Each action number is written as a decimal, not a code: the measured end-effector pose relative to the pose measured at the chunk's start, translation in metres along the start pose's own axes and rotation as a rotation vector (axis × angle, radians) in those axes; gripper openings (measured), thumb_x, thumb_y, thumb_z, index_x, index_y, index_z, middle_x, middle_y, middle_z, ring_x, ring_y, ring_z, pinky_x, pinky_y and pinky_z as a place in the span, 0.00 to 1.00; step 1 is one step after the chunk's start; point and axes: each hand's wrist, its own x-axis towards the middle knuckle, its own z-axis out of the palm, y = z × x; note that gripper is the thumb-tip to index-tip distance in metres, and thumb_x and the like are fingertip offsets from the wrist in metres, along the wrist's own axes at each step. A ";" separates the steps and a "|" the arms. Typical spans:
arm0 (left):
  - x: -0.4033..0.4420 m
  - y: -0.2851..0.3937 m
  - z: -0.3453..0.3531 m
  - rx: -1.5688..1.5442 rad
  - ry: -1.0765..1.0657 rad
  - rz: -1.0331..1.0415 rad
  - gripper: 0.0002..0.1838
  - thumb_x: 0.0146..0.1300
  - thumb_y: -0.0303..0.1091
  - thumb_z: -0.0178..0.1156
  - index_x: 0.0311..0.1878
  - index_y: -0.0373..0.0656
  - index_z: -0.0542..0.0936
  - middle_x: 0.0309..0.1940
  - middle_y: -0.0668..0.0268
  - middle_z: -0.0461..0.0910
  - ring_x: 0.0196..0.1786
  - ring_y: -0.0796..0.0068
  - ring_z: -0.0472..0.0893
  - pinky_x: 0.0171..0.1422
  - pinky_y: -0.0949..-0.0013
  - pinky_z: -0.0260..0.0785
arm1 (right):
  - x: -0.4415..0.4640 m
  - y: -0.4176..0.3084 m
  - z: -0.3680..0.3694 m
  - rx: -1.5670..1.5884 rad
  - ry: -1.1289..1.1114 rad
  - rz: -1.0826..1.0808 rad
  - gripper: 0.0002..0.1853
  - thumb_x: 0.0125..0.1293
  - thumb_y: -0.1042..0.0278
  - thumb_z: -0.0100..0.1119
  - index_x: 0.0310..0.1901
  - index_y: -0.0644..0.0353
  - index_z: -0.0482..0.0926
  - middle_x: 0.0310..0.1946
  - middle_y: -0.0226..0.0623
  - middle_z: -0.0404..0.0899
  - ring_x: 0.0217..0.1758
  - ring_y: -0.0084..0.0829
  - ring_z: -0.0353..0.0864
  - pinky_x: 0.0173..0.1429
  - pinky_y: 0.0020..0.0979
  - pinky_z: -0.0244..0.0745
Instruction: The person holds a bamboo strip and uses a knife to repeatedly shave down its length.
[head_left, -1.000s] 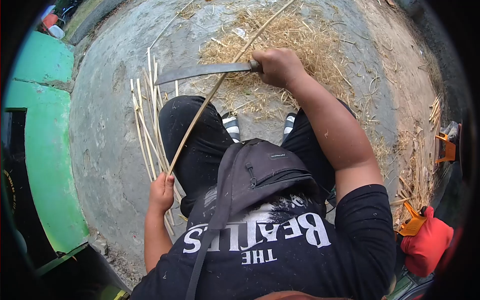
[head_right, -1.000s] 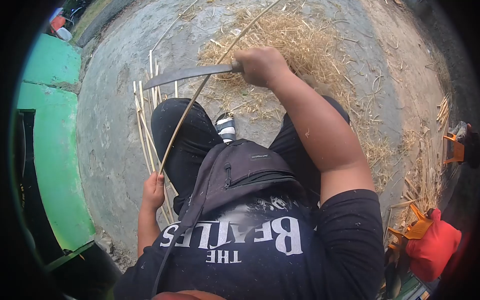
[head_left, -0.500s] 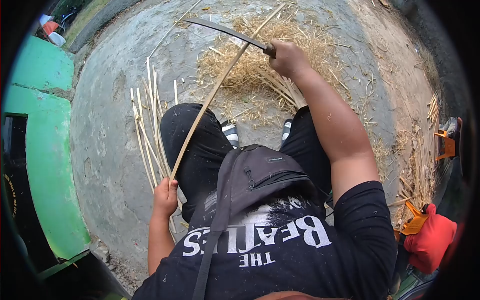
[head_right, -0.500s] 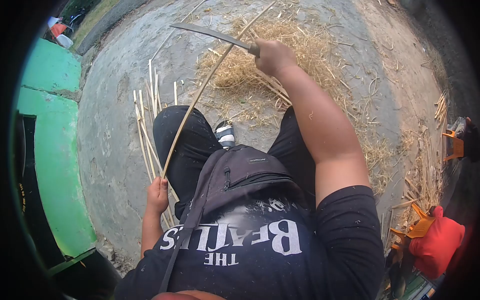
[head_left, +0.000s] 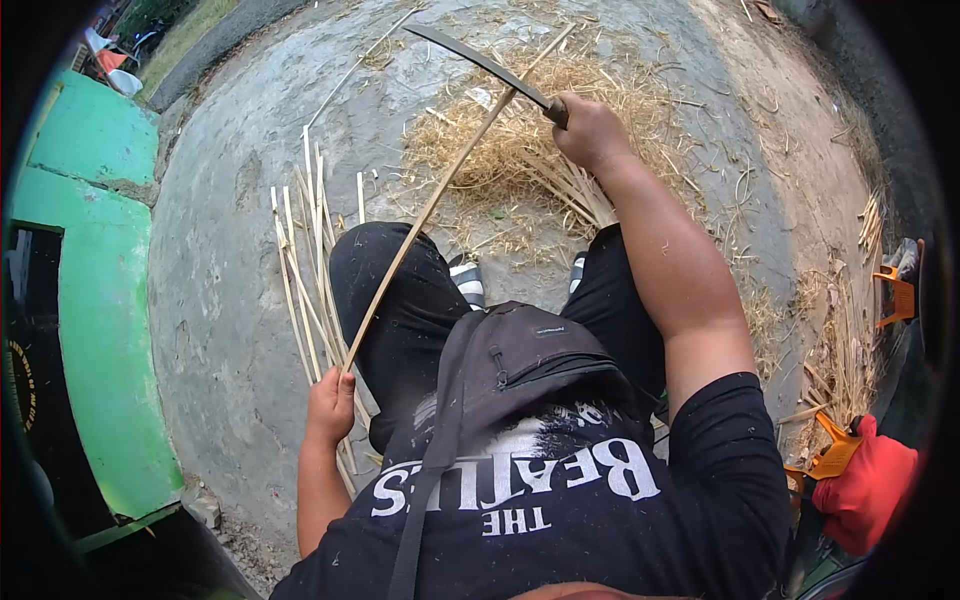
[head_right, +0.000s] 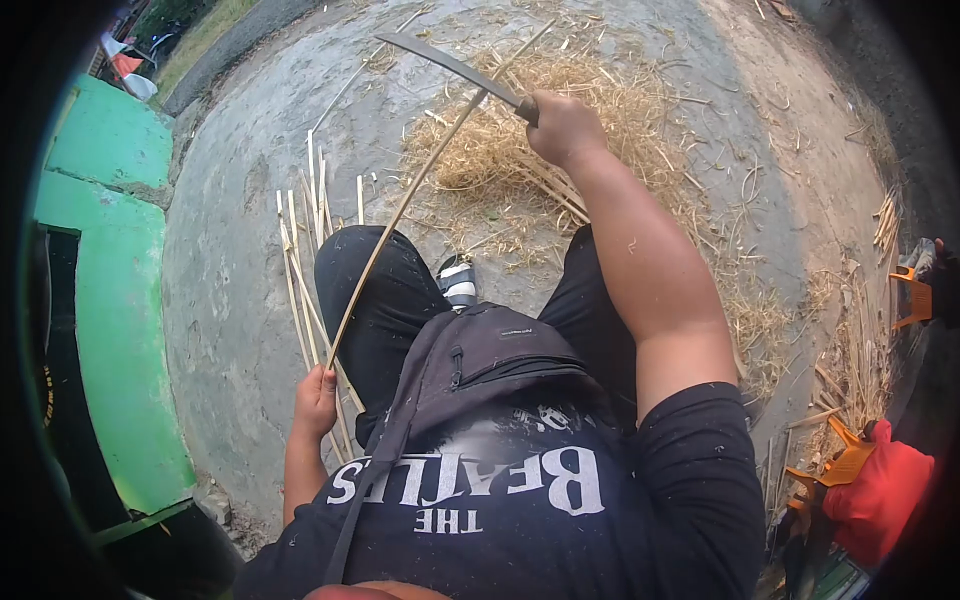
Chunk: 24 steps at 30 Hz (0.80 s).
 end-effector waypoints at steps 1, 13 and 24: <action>-0.001 0.006 -0.004 -0.018 -0.012 -0.004 0.32 0.83 0.61 0.50 0.33 0.39 0.71 0.21 0.65 0.68 0.27 0.74 0.68 0.32 0.64 0.63 | -0.006 -0.008 -0.006 0.006 -0.011 -0.050 0.06 0.71 0.61 0.62 0.46 0.49 0.82 0.39 0.41 0.89 0.44 0.45 0.91 0.48 0.48 0.86; 0.000 0.022 -0.015 0.059 -0.021 -0.161 0.29 0.85 0.56 0.47 0.42 0.37 0.80 0.23 0.51 0.77 0.29 0.54 0.81 0.35 0.56 0.68 | -0.014 -0.024 -0.005 0.043 -0.156 -0.026 0.10 0.64 0.64 0.66 0.47 0.50 0.83 0.38 0.47 0.87 0.45 0.51 0.89 0.49 0.50 0.84; 0.000 0.022 -0.001 0.159 0.064 0.027 0.19 0.82 0.46 0.56 0.42 0.37 0.76 0.25 0.46 0.77 0.30 0.38 0.79 0.35 0.49 0.69 | -0.020 -0.041 -0.001 0.068 -0.189 -0.179 0.09 0.68 0.61 0.63 0.46 0.50 0.82 0.36 0.45 0.88 0.43 0.49 0.90 0.48 0.50 0.84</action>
